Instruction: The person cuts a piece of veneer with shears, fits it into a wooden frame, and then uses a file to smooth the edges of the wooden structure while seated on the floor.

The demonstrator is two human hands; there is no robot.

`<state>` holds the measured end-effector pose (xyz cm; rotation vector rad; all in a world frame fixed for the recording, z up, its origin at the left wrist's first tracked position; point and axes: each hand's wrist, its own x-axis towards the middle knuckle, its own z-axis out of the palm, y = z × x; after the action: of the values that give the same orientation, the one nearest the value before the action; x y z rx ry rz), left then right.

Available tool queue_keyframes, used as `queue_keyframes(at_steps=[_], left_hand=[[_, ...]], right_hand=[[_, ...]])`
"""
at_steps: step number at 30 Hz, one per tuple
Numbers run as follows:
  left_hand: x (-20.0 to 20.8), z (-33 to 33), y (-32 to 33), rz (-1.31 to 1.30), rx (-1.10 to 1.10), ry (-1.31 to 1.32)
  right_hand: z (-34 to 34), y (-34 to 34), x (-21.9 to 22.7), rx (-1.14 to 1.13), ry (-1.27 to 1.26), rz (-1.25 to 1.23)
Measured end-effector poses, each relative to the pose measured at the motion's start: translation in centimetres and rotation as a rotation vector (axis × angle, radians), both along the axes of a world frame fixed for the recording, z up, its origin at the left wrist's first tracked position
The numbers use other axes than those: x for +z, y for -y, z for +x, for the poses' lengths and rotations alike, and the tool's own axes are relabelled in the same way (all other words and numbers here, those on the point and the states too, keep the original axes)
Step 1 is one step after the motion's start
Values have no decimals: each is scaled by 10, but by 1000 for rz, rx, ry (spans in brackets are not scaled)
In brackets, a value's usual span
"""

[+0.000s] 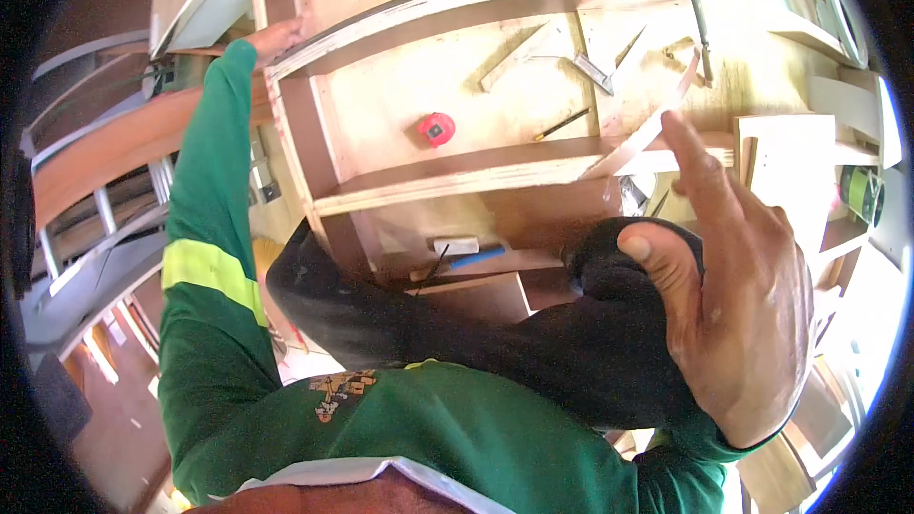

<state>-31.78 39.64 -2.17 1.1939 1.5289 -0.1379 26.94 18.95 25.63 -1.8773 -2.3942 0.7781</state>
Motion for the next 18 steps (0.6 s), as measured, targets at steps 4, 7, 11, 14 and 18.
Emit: queue_keyframes(at_steps=[4, 7, 11, 14, 18], left_hand=[[101, 93, 80, 443, 77, -82], [118, 149, 201, 490, 241, 215], [14, 164, 354, 442, -26, 379], [-3, 218, 422, 431, -23, 173], [4, 224, 411, 435, -199, 140]], right_hand=[[23, 44, 10, -99, 2, 104], [39, 68, 11, -160, -39, 147], [39, 87, 13, -111, -97, 268], [40, 100, 15, -96, -20, 270], [46, 112, 14, -167, -10, 186]])
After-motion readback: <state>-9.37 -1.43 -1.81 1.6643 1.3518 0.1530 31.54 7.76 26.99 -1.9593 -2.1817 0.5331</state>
